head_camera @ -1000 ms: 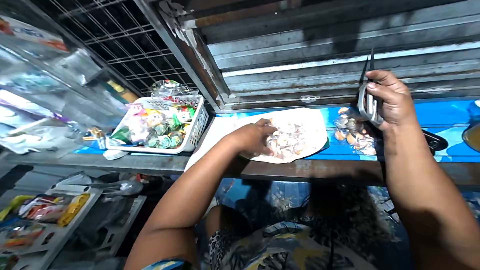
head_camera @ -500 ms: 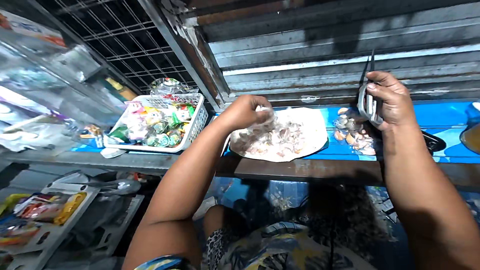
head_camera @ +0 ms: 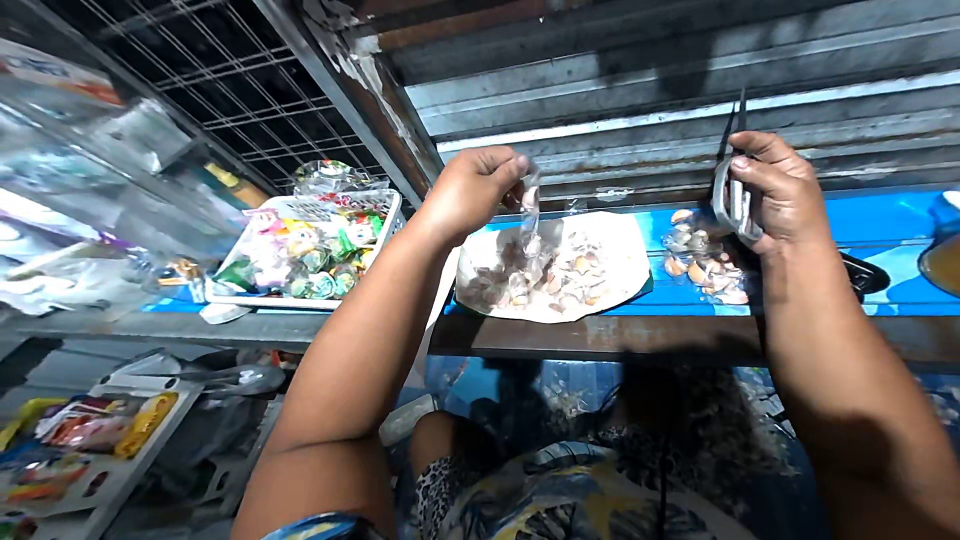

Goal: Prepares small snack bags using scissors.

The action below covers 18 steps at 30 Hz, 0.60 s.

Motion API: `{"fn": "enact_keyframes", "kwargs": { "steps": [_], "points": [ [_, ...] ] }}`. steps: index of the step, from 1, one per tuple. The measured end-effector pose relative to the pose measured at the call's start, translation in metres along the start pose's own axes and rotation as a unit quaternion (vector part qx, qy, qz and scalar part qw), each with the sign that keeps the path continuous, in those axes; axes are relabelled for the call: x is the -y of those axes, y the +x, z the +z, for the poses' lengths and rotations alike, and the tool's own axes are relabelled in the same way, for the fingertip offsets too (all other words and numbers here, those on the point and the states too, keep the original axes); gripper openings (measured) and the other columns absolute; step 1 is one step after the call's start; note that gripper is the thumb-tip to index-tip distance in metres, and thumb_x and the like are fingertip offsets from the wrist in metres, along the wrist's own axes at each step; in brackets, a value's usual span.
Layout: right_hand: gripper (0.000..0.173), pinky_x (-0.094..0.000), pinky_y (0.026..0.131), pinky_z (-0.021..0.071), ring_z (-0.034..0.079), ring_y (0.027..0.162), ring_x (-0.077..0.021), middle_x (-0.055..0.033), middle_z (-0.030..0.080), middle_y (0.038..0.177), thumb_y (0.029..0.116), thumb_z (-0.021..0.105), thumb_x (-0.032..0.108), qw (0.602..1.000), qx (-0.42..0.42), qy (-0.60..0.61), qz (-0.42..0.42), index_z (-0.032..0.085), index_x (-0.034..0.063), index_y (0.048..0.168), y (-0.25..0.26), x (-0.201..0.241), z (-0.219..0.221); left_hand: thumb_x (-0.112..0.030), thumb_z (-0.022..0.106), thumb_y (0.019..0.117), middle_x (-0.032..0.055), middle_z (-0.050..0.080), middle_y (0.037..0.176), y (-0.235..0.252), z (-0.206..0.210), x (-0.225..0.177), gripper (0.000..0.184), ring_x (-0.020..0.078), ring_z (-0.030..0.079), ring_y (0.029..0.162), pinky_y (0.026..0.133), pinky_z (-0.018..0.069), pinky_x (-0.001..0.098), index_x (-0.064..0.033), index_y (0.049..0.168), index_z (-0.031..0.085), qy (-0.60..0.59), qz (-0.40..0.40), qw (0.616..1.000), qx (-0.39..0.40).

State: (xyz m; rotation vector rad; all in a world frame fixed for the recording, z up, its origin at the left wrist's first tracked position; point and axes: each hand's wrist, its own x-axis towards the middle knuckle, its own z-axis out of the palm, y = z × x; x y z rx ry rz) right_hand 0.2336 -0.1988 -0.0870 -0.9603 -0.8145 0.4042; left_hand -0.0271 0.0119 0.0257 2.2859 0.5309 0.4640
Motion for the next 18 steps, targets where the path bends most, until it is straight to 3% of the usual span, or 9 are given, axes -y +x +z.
{"fn": "enact_keyframes", "kwargs": {
  "steps": [2,4,9,12,14,16,18],
  "points": [
    [0.025,-0.0169,0.063,0.0564,0.063,0.067,-0.0007,0.0087,0.066,0.086,0.1025,0.045,0.002,1.0,-0.001,0.006,0.0,0.061,0.012,0.12,0.0,0.002,0.0,-0.019,0.036,0.1127,-0.0025,0.064,0.075,0.003,0.011,-0.01,0.032,0.0053,0.062,0.061,0.06,0.0562,0.0216,-0.005,0.114,0.065,-0.124,-0.038,0.991,0.034],
    [0.026,-0.0182,0.064,0.0574,0.064,0.067,-0.0014,0.0084,0.065,0.084,0.1027,0.043,0.002,1.0,-0.005,0.015,0.001,0.06,0.0118,0.12,0.0,0.004,-0.001,-0.021,0.029,0.1137,0.0011,0.067,0.08,0.007,0.025,-0.02,0.036,0.0097,0.065,0.061,0.057,0.0576,0.0244,-0.0066,0.123,0.061,-0.2,-0.063,0.975,0.076],
    [0.024,-0.0178,0.061,0.0568,0.063,0.065,-0.0013,0.0081,0.066,0.082,0.103,0.045,0.002,0.999,-0.03,0.033,-0.018,0.062,0.0109,0.117,0.001,0.006,-0.005,-0.026,0.024,0.1146,0.0095,0.073,0.09,0.02,0.077,-0.054,0.042,0.0159,0.07,0.061,0.053,0.0583,0.0265,-0.0085,0.133,0.056,-0.285,-0.103,0.945,0.126],
    [0.023,-0.0168,0.062,0.0554,0.062,0.065,-0.0014,0.0072,0.065,0.082,0.1042,0.044,0.004,0.998,-0.045,0.042,-0.031,0.061,0.0104,0.118,0.003,0.006,-0.01,-0.024,0.023,0.1145,0.0127,0.073,0.101,0.032,0.108,-0.064,0.043,0.019,0.073,0.076,0.067,0.061,0.0315,-0.0083,0.143,0.051,-0.346,-0.089,0.921,0.155],
    [0.022,-0.0205,0.063,0.0571,0.063,0.066,-0.0032,0.007,0.064,0.081,0.1047,0.044,0.007,0.997,-0.056,0.047,-0.038,0.06,0.0119,0.118,0.004,0.006,-0.016,-0.02,0.031,0.1134,0.0121,0.068,0.122,0.038,0.118,-0.064,0.041,0.0177,0.071,0.096,0.08,0.0588,0.0318,-0.0101,0.152,0.043,-0.344,-0.053,0.919,0.187],
    [0.022,-0.0212,0.063,0.0573,0.064,0.067,-0.0041,0.0066,0.065,0.081,0.1051,0.043,0.008,0.994,-0.069,0.065,-0.052,0.061,0.0125,0.117,0.004,0.008,-0.021,-0.012,0.045,0.1094,0.0126,0.054,0.145,0.041,0.115,-0.058,0.046,0.0159,0.065,0.113,0.092,0.056,0.0319,-0.0081,0.155,0.039,-0.225,0.02,0.952,0.208],
    [0.021,-0.0205,0.06,0.0559,0.063,0.065,-0.004,0.0064,0.065,0.081,0.1052,0.043,0.008,0.992,-0.088,0.076,-0.056,0.061,0.0137,0.115,0.005,0.009,-0.023,-0.011,0.055,0.1052,0.0148,0.057,0.143,0.039,0.105,-0.044,0.04,0.0163,0.064,0.115,0.098,0.0531,0.0339,-0.0034,0.145,0.053,-0.044,0.099,0.973,0.204]
  ]
}}
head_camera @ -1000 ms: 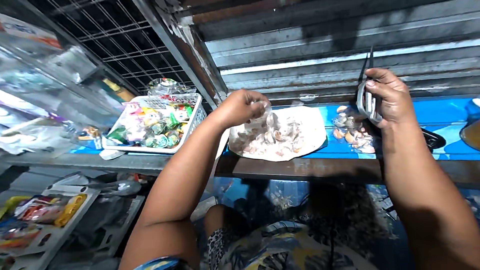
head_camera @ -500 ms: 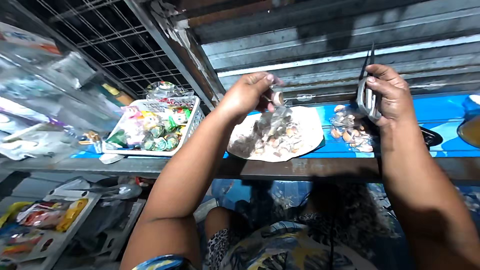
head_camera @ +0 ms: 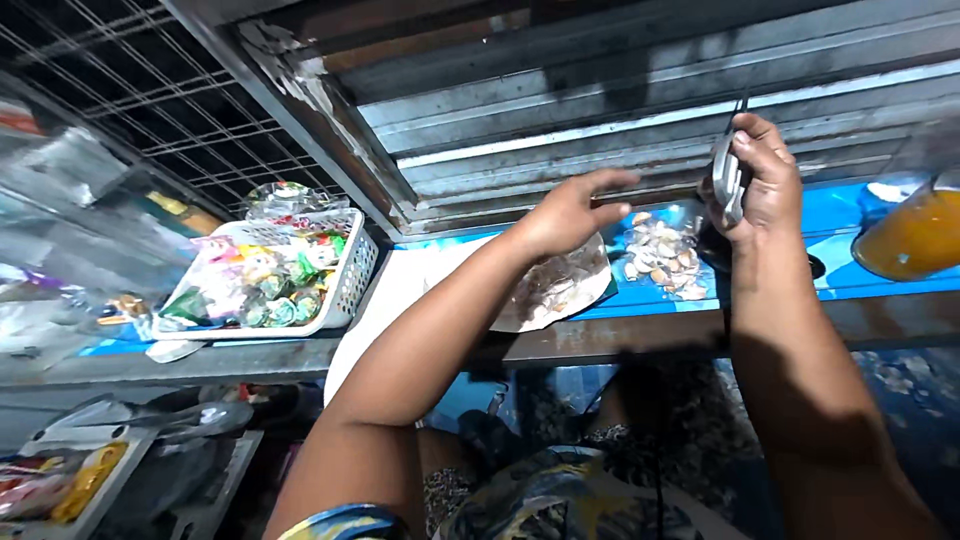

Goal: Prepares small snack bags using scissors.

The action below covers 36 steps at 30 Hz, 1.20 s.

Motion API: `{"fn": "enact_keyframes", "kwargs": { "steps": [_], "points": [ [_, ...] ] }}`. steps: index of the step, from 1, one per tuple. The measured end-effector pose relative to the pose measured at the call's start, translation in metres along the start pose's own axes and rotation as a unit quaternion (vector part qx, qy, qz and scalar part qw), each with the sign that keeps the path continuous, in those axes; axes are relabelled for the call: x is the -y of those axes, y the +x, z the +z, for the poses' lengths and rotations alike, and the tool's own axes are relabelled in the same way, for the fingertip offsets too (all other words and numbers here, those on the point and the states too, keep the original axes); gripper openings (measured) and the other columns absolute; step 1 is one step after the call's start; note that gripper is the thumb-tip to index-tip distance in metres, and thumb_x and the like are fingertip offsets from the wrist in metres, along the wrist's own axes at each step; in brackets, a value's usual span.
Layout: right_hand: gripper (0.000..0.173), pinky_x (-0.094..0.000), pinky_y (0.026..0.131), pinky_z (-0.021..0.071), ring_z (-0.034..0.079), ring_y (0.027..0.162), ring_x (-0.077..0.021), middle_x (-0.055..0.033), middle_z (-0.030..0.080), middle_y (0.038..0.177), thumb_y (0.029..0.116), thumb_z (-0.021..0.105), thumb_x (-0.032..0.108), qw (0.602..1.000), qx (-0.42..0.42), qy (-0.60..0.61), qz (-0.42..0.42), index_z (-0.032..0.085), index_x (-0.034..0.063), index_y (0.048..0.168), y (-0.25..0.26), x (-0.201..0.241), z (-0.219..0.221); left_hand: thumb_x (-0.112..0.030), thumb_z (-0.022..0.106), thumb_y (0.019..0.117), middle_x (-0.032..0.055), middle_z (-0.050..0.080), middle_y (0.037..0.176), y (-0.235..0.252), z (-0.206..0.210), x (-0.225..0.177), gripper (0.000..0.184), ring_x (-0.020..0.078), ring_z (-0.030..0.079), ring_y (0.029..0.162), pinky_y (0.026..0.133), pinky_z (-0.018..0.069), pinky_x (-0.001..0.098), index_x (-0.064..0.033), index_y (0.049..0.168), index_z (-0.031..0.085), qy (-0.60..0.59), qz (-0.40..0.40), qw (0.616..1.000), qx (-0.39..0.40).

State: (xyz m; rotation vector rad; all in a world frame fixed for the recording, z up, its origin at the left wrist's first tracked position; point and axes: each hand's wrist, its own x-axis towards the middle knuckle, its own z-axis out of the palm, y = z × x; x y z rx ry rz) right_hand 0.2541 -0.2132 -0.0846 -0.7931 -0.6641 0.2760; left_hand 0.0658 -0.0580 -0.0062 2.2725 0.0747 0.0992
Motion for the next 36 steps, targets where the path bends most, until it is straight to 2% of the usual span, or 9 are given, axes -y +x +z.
{"fn": "enact_keyframes", "kwargs": {
  "steps": [2,6,8,13,18,23,27,32,36],
  "points": [
    [0.021,-0.0207,0.06,0.0552,0.062,0.065,-0.0039,0.0068,0.064,0.079,0.1055,0.043,0.009,1.0,-0.01,0.006,0.005,0.061,0.0144,0.113,0.0,0.0,0.001,-0.011,0.063,0.1006,0.0165,0.067,0.124,-0.015,-0.008,0.016,0.027,0.024,0.066,0.109,0.097,0.0527,0.0432,-0.0014,0.126,0.067,0.174,0.015,0.984,0.047],
    [0.019,-0.0205,0.062,0.0566,0.064,0.067,-0.0032,0.0076,0.065,0.081,0.1053,0.044,0.009,1.0,-0.002,0.0,0.024,0.061,0.0146,0.113,-0.004,0.001,0.008,-0.018,0.075,0.0924,0.0141,0.056,0.145,-0.044,-0.008,0.038,0.041,0.0376,0.061,0.121,0.099,0.0502,0.0581,-0.0155,0.132,0.068,0.375,-0.091,0.906,0.176],
    [0.02,-0.02,0.062,0.0562,0.064,0.067,-0.0028,0.0078,0.065,0.081,0.1049,0.044,0.008,1.0,0.013,-0.01,0.026,0.06,0.0141,0.114,-0.005,0.001,0.01,-0.012,0.075,0.0911,0.0133,0.054,0.146,-0.053,-0.007,0.048,0.042,0.039,0.061,0.118,0.094,0.0518,0.0588,-0.0158,0.133,0.067,0.395,-0.097,0.9,0.159],
    [0.02,-0.0181,0.06,0.0557,0.063,0.066,-0.0016,0.0081,0.066,0.082,0.1044,0.045,0.007,0.999,0.026,-0.029,0.031,0.06,0.0132,0.116,-0.006,-0.002,0.012,-0.008,0.068,0.0952,0.0196,0.067,0.121,-0.059,-0.035,0.051,0.024,0.0374,0.066,0.109,0.093,0.0516,0.0604,-0.0009,0.118,0.071,0.351,-0.062,0.932,0.06],
    [0.02,-0.0186,0.058,0.0542,0.062,0.065,-0.0022,0.0075,0.065,0.082,0.1049,0.045,0.008,0.999,0.022,-0.03,0.033,0.061,0.014,0.116,-0.004,-0.004,0.01,-0.018,0.064,0.1011,0.0173,0.067,0.114,-0.062,-0.061,0.042,0.021,0.0287,0.062,0.11,0.097,0.048,0.0496,0.0014,0.103,0.073,0.261,-0.023,0.965,-0.024],
    [0.02,-0.0185,0.057,0.0536,0.061,0.063,-0.0022,0.0078,0.065,0.081,0.1044,0.046,0.009,0.998,0.027,-0.034,0.034,0.061,0.0143,0.116,-0.004,-0.004,0.01,-0.02,0.048,0.1092,-0.0014,0.062,0.089,-0.063,-0.057,0.029,0.029,0.0046,0.056,0.079,0.075,0.0475,0.0268,-0.0083,0.098,0.072,0.156,-0.1,0.982,-0.044],
    [0.021,-0.0179,0.058,0.0539,0.061,0.064,-0.0015,0.0083,0.065,0.083,0.1047,0.045,0.009,0.998,0.032,-0.038,0.034,0.062,0.0148,0.116,-0.004,-0.005,0.008,-0.023,0.039,0.112,-0.006,0.058,0.075,-0.049,-0.032,0.023,0.037,0.0005,0.05,0.064,0.062,0.043,0.02,-0.0081,0.101,0.072,0.024,-0.125,0.991,-0.049],
    [0.022,-0.0181,0.058,0.0536,0.062,0.064,-0.0019,0.008,0.065,0.081,0.1054,0.043,0.009,0.998,0.03,-0.036,0.036,0.061,0.0154,0.115,-0.003,-0.004,0.009,-0.021,0.031,0.1135,-0.0021,0.068,0.089,-0.018,0.002,0.006,0.037,0.0043,0.063,0.076,0.072,0.0523,0.0226,-0.0043,0.118,0.063,-0.18,-0.078,0.98,0.005],
    [0.022,-0.0201,0.062,0.0564,0.063,0.066,-0.0038,0.007,0.065,0.082,0.1063,0.042,0.008,0.999,0.019,-0.028,0.026,0.061,0.0136,0.115,-0.002,-0.004,0.005,-0.022,0.033,0.1126,0.0063,0.06,0.143,-0.005,0.003,-0.015,0.045,0.0111,0.064,0.113,0.092,0.052,0.0307,-0.0113,0.156,0.042,-0.137,-0.03,0.989,0.042]
  ]
}}
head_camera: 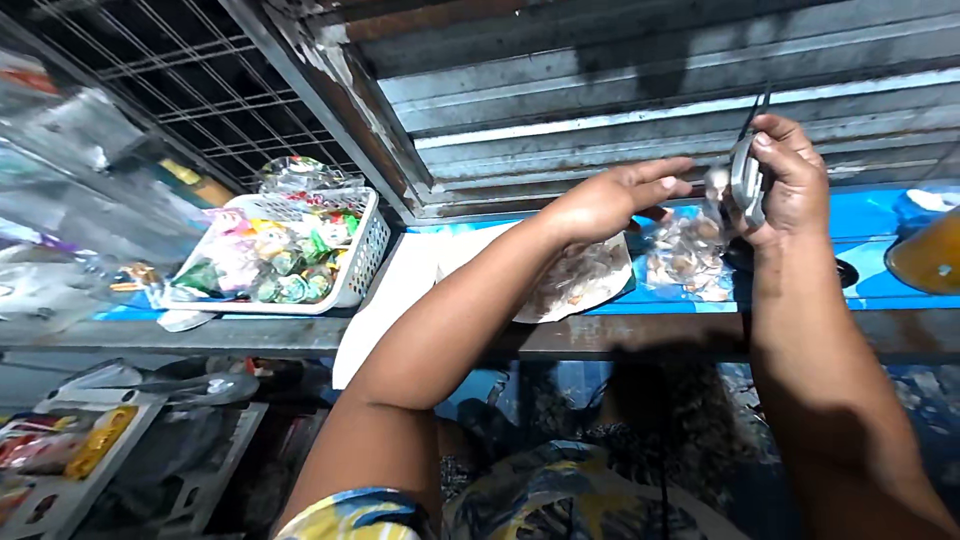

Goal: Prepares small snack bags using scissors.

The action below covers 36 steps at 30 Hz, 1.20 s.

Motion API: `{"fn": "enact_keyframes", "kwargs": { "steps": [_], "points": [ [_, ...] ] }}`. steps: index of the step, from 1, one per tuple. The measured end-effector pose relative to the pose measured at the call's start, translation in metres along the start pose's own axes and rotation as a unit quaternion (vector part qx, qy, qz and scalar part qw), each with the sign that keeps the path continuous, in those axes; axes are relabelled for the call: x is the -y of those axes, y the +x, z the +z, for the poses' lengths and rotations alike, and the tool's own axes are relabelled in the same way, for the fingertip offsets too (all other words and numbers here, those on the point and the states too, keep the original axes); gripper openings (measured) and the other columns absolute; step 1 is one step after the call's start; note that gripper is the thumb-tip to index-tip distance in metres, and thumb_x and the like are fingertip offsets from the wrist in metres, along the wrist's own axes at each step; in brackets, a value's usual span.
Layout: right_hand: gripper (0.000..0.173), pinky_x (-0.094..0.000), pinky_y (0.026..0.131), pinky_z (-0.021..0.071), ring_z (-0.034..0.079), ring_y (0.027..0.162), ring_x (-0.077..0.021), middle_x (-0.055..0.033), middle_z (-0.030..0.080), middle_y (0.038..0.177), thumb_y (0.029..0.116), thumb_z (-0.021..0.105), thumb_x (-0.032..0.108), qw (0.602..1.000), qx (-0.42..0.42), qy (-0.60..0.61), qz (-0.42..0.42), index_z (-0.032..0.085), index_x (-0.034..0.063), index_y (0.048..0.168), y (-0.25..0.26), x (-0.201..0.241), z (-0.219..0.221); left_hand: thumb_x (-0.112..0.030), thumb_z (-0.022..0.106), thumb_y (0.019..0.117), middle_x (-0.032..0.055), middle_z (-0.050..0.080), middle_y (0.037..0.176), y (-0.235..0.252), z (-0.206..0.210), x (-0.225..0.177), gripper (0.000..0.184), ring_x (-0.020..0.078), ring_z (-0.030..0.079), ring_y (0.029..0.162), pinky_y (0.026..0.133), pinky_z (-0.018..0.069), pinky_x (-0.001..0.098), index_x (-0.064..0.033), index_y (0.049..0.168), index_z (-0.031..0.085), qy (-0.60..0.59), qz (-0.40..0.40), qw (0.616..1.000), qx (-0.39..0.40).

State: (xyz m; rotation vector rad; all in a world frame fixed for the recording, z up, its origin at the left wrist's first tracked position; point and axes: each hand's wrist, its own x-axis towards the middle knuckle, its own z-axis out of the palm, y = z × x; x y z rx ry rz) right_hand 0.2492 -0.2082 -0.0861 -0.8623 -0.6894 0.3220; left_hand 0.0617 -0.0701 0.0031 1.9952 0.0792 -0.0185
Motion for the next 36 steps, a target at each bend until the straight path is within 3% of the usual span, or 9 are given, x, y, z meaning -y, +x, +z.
{"fn": "enact_keyframes", "kwargs": {
  "steps": [2,4,7,12,20,27,29,32,36],
  "points": [
    [0.022,-0.0206,0.06,0.0555,0.063,0.067,-0.0044,0.0061,0.066,0.082,0.1062,0.042,0.009,1.0,-0.003,0.004,-0.003,0.061,0.0145,0.115,0.001,0.0,-0.002,-0.021,0.039,0.1116,0.0076,0.056,0.148,0.0,-0.005,-0.002,0.046,0.0112,0.061,0.12,0.096,0.0492,0.0313,-0.011,0.156,0.041,0.071,0.01,0.997,-0.008],
    [0.022,-0.0204,0.059,0.0549,0.063,0.066,-0.0043,0.0063,0.066,0.082,0.1062,0.042,0.01,1.0,-0.003,0.004,-0.001,0.062,0.0155,0.115,0.001,0.0,-0.001,-0.016,0.045,0.1098,0.0103,0.061,0.14,-0.005,-0.016,0.006,0.037,0.0131,0.06,0.122,0.105,0.0469,0.033,-0.0054,0.144,0.055,0.183,0.024,0.983,-0.016],
    [0.022,-0.0192,0.059,0.0543,0.062,0.065,-0.0025,0.0085,0.065,0.081,0.1058,0.043,0.009,1.0,-0.002,-0.012,-0.001,0.062,0.016,0.115,-0.002,0.001,0.002,-0.013,0.059,0.1034,0.0157,0.067,0.124,-0.015,-0.031,0.028,0.024,0.0274,0.064,0.115,0.103,0.0485,0.0478,-0.0037,0.123,0.069,0.368,-0.014,0.93,0.008],
    [0.022,-0.0191,0.059,0.0555,0.063,0.065,-0.0024,0.008,0.066,0.082,0.1052,0.043,0.008,1.0,0.003,-0.017,0.002,0.061,0.0144,0.115,-0.003,0.002,0.006,-0.029,0.076,0.0927,0.0181,0.052,0.146,-0.025,-0.037,0.065,0.052,0.0397,0.054,0.13,0.104,0.0441,0.0625,-0.0157,0.141,0.062,0.465,-0.162,0.867,0.075],
    [0.02,-0.0183,0.058,0.0546,0.062,0.063,-0.002,0.0079,0.066,0.081,0.1049,0.045,0.008,1.0,0.006,-0.013,0.003,0.061,0.0142,0.115,-0.002,0.0,0.006,-0.008,0.064,0.0984,0.0145,0.068,0.091,-0.048,-0.056,0.067,0.01,0.0298,0.066,0.086,0.081,0.052,0.0528,-0.0008,0.1,0.07,0.418,-0.107,0.902,0.011],
    [0.02,-0.0177,0.058,0.0547,0.062,0.064,-0.0019,0.0075,0.066,0.082,0.1055,0.044,0.008,1.0,0.012,-0.014,0.004,0.061,0.0137,0.115,-0.001,-0.002,0.005,-0.007,0.058,0.1023,0.0034,0.062,0.088,-0.079,-0.086,0.042,0.005,0.0091,0.06,0.079,0.075,0.0522,0.0302,-0.0038,0.1,0.062,0.25,-0.066,0.96,-0.112],
    [0.021,-0.0178,0.059,0.0548,0.062,0.065,-0.002,0.0073,0.066,0.082,0.1054,0.044,0.008,1.0,0.013,-0.015,0.003,0.061,0.0134,0.116,-0.001,-0.003,0.004,-0.006,0.051,0.1056,0.0048,0.066,0.096,-0.083,-0.087,0.036,0.007,0.0109,0.067,0.084,0.074,0.0578,0.0291,-0.005,0.102,0.057,0.16,-0.081,0.974,-0.14],
    [0.021,-0.0178,0.058,0.0546,0.063,0.065,-0.0018,0.0078,0.066,0.082,0.1054,0.044,0.008,1.0,0.011,-0.02,0.005,0.061,0.0138,0.115,-0.002,-0.002,0.005,-0.007,0.043,0.1087,0.0036,0.066,0.094,-0.083,-0.084,0.03,0.01,0.0118,0.069,0.074,0.064,0.0594,0.0263,-0.0081,0.101,0.05,0.035,-0.083,0.981,-0.173],
    [0.021,-0.0182,0.059,0.0553,0.063,0.065,-0.002,0.008,0.066,0.082,0.1054,0.044,0.008,1.0,0.011,-0.026,0.005,0.061,0.014,0.115,-0.002,-0.001,0.006,-0.009,0.033,0.1105,0.0053,0.074,0.105,-0.075,-0.074,0.018,0.015,0.0157,0.075,0.081,0.071,0.0624,0.0295,-0.0115,0.104,0.047,-0.087,-0.045,0.982,-0.159]
  ]
}}
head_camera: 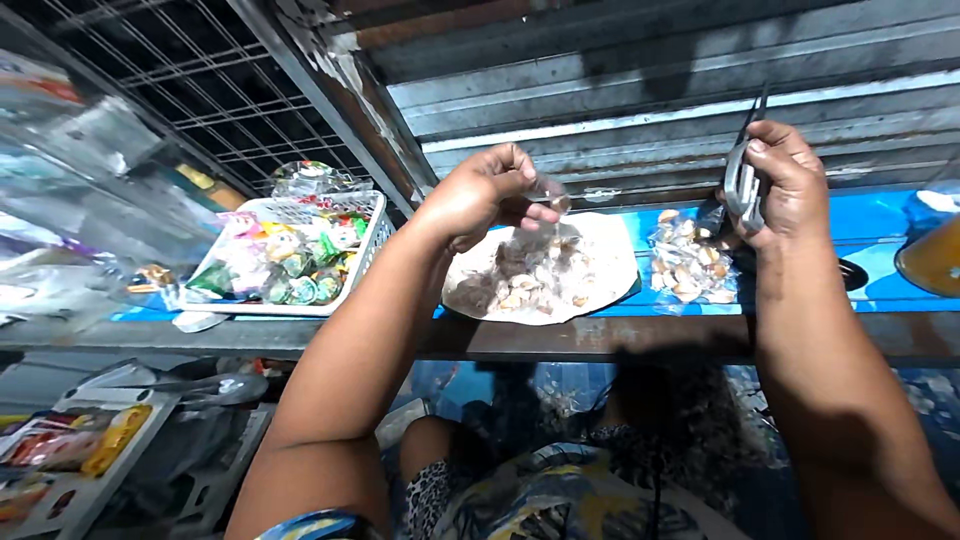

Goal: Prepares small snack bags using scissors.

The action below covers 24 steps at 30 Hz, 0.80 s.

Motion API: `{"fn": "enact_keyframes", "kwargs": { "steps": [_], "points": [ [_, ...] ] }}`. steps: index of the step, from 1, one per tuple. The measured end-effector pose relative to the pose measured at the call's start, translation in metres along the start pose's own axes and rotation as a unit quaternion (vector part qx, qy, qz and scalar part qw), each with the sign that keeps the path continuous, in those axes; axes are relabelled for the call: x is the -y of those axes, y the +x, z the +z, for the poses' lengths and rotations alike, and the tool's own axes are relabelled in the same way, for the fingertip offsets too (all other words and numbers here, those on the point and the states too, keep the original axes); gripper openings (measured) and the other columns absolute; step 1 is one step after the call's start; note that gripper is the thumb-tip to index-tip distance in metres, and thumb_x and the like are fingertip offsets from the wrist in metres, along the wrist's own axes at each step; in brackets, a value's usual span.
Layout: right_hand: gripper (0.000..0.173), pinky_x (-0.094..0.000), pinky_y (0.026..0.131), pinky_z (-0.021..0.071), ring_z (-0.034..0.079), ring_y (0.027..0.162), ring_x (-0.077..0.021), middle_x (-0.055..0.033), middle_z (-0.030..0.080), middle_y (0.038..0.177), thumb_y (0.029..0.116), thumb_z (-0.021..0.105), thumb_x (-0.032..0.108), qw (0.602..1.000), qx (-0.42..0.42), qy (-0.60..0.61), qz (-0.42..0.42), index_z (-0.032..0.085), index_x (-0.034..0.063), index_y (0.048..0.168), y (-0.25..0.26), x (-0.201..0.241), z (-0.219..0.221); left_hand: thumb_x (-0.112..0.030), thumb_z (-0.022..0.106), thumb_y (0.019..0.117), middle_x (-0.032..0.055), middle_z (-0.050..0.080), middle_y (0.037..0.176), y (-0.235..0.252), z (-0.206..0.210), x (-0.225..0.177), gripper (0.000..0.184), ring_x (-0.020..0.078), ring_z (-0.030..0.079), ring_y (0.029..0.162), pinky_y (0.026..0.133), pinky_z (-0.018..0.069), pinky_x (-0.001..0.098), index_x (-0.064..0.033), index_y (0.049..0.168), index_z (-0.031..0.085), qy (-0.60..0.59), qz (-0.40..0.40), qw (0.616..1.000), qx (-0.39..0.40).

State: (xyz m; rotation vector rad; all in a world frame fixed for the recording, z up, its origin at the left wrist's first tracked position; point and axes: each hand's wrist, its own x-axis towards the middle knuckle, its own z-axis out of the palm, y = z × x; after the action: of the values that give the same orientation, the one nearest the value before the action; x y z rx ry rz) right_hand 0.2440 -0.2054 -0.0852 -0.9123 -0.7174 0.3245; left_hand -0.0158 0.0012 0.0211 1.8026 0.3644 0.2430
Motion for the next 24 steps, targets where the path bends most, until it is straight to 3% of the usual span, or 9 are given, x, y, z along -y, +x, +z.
{"fn": "enact_keyframes", "kwargs": {
  "steps": [7,11,13,14,16,19,22,24],
  "points": [
    [0.02,-0.0181,0.061,0.0558,0.063,0.066,-0.0016,0.008,0.066,0.083,0.1052,0.045,0.007,1.0,-0.002,0.014,-0.001,0.06,0.0141,0.115,0.0,0.0,-0.001,-0.007,0.034,0.1091,0.0111,0.07,0.112,0.019,0.069,-0.028,0.012,0.019,0.074,0.094,0.08,0.0615,0.0323,-0.0091,0.104,0.045,-0.085,0.067,0.989,0.105],
    [0.021,-0.022,0.063,0.0569,0.063,0.067,-0.0046,0.006,0.064,0.083,0.1059,0.043,0.01,0.999,-0.025,0.028,-0.016,0.061,0.0142,0.116,0.002,0.003,-0.009,-0.002,0.04,0.1073,0.0102,0.061,0.12,0.039,0.095,-0.024,0.009,0.0165,0.067,0.107,0.089,0.0583,0.0341,-0.006,0.109,0.048,-0.09,0.119,0.983,0.108],
    [0.021,-0.0213,0.063,0.0565,0.063,0.067,-0.0045,0.0055,0.066,0.084,0.1065,0.043,0.01,0.998,-0.035,0.043,-0.026,0.061,0.0145,0.116,0.003,0.004,-0.012,-0.002,0.047,0.1051,0.0124,0.054,0.138,0.044,0.09,-0.015,0.021,0.0156,0.062,0.115,0.093,0.0566,0.0333,-0.0026,0.126,0.051,0.008,0.138,0.984,0.116],
    [0.021,-0.0209,0.063,0.0563,0.063,0.067,-0.0043,0.0054,0.066,0.084,0.1065,0.043,0.01,0.998,-0.04,0.05,-0.027,0.061,0.0147,0.115,0.004,0.004,-0.012,-0.004,0.05,0.1043,0.0124,0.054,0.138,0.045,0.085,-0.011,0.026,0.0135,0.063,0.113,0.091,0.0562,0.031,-0.0019,0.131,0.051,0.084,0.147,0.979,0.111],
    [0.021,-0.0208,0.062,0.056,0.063,0.066,-0.0041,0.006,0.066,0.083,0.1062,0.044,0.01,0.997,-0.038,0.056,-0.025,0.062,0.0153,0.114,0.003,0.005,-0.01,-0.005,0.056,0.1024,0.0127,0.063,0.127,0.04,0.069,-0.001,0.025,0.0126,0.065,0.107,0.093,0.0547,0.0309,0.0006,0.126,0.059,0.242,0.157,0.951,0.113],
    [0.02,-0.0206,0.061,0.0555,0.063,0.066,-0.0034,0.0073,0.065,0.08,0.1054,0.044,0.009,0.998,-0.02,0.05,-0.02,0.062,0.0149,0.113,0.001,0.005,-0.006,-0.01,0.063,0.1005,0.0123,0.069,0.111,0.027,0.048,0.014,0.017,0.0208,0.066,0.1,0.091,0.0533,0.0414,-0.0019,0.114,0.071,0.427,0.111,0.879,0.181],
    [0.02,-0.0196,0.06,0.055,0.062,0.066,-0.0027,0.0076,0.065,0.081,0.1048,0.045,0.008,0.999,-0.011,0.036,-0.013,0.061,0.0143,0.114,-0.001,0.005,-0.001,-0.019,0.072,0.0963,0.0127,0.064,0.13,0.014,0.042,0.034,0.033,0.0313,0.06,0.122,0.104,0.0478,0.052,-0.0111,0.128,0.069,0.53,0.016,0.818,0.222],
    [0.02,-0.0194,0.059,0.055,0.062,0.065,-0.0027,0.0076,0.065,0.082,0.1047,0.045,0.009,1.0,-0.007,0.027,-0.011,0.061,0.0143,0.115,-0.001,0.005,-0.001,-0.018,0.076,0.092,0.0095,0.06,0.141,0.01,0.041,0.051,0.04,0.0341,0.056,0.129,0.104,0.0471,0.0558,-0.0167,0.132,0.069,0.563,0.006,0.795,0.224]
  ]
}}
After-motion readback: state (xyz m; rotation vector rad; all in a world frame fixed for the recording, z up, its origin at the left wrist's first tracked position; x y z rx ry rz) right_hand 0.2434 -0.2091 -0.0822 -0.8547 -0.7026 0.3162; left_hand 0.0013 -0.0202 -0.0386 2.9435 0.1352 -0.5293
